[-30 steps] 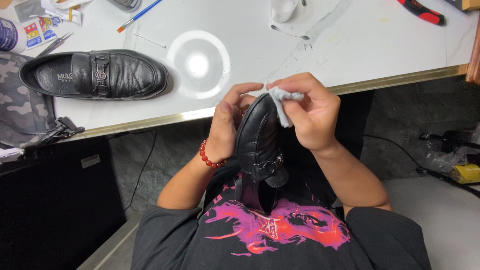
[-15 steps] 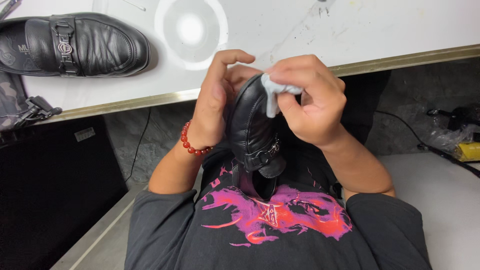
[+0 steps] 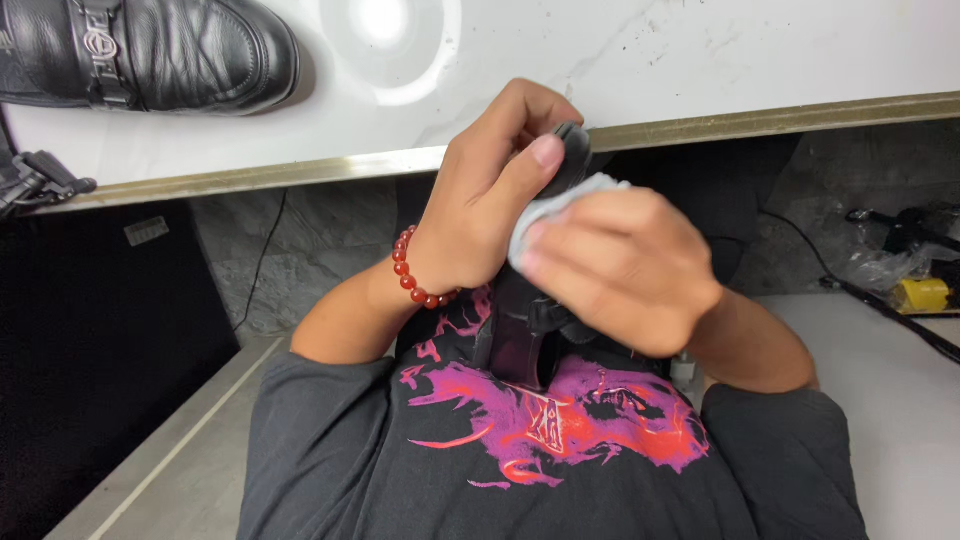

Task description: The person wipes a black shoe with a cloth, applies a liquid using a cotton swab, and then wipes the shoe again with the cloth.

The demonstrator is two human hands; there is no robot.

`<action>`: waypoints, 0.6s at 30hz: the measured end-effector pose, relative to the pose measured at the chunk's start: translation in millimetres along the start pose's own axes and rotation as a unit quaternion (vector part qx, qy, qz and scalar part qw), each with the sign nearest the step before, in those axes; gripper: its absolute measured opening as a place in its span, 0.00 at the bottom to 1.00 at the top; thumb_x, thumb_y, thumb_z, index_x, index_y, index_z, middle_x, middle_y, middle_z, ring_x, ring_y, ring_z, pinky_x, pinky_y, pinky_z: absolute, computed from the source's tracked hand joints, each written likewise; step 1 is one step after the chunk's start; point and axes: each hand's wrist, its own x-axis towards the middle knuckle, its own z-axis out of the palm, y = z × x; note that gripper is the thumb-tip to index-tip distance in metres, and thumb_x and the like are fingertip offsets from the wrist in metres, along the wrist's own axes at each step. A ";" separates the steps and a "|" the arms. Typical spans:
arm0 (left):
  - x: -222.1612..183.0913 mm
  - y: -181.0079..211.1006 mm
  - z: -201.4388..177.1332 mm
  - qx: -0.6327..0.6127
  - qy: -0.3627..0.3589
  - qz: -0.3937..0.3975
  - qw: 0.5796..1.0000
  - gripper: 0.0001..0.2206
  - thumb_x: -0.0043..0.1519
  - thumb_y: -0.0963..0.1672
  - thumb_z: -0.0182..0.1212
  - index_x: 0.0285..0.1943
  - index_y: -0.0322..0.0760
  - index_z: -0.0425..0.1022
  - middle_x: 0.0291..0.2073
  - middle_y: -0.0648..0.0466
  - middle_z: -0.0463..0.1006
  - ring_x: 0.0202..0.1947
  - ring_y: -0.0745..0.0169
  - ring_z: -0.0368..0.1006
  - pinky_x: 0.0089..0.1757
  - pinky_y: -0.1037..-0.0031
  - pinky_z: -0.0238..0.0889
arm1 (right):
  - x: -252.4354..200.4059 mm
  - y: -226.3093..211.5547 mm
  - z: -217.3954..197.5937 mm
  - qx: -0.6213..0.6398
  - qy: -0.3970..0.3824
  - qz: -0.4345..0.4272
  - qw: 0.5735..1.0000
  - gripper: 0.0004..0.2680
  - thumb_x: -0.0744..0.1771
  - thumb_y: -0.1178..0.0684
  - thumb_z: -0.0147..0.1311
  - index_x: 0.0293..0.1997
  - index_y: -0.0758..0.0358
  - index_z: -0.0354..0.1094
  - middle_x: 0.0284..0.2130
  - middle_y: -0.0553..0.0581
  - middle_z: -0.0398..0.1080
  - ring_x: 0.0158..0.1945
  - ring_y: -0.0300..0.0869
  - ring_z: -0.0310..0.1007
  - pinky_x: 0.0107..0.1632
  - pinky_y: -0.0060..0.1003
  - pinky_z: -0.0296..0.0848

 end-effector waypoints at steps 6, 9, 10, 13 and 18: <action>5.8 10.5 11.5 0.082 0.017 -0.003 0.996 0.13 0.72 0.49 0.52 0.53 0.34 0.69 0.37 0.53 0.75 0.37 0.65 0.73 0.45 0.74 0.69 | 10.1 -16.0 -11.1 0.077 -0.181 -0.102 0.975 0.09 0.60 0.61 0.61 0.40 0.73 0.75 0.40 0.62 0.76 0.45 0.49 0.79 0.48 0.40 0.79; 8.2 7.4 12.3 0.092 0.021 -0.008 0.995 0.14 0.71 0.50 0.52 0.53 0.35 0.69 0.36 0.52 0.77 0.37 0.63 0.75 0.43 0.74 0.69 | 8.0 -12.4 -13.5 -0.017 -0.145 -0.101 0.984 0.07 0.63 0.63 0.63 0.41 0.73 0.75 0.40 0.62 0.75 0.44 0.50 0.77 0.47 0.41 0.76; 8.2 4.9 12.0 0.093 0.025 -0.001 0.995 0.14 0.71 0.50 0.52 0.53 0.36 0.69 0.36 0.52 0.77 0.37 0.62 0.76 0.43 0.73 0.69 | 6.0 -19.4 -7.2 -0.001 -0.164 -0.114 0.980 0.06 0.62 0.63 0.62 0.40 0.74 0.75 0.39 0.62 0.75 0.43 0.50 0.77 0.46 0.40 0.77; 7.8 -0.4 4.9 0.127 0.047 0.013 0.991 0.13 0.73 0.50 0.53 0.52 0.36 0.69 0.31 0.51 0.74 0.33 0.61 0.71 0.42 0.71 0.67 | 4.1 -34.6 4.4 0.039 -0.203 -0.135 0.969 0.07 0.61 0.60 0.61 0.39 0.74 0.75 0.38 0.62 0.76 0.43 0.48 0.78 0.46 0.39 0.77; 3.4 -0.9 4.7 0.104 0.038 0.014 0.994 0.12 0.75 0.49 0.52 0.51 0.35 0.69 0.30 0.54 0.72 0.31 0.65 0.70 0.40 0.71 0.66 | -1.5 -19.9 0.6 0.001 -0.152 -0.136 0.979 0.05 0.65 0.63 0.63 0.40 0.75 0.74 0.39 0.64 0.75 0.44 0.51 0.76 0.48 0.41 0.76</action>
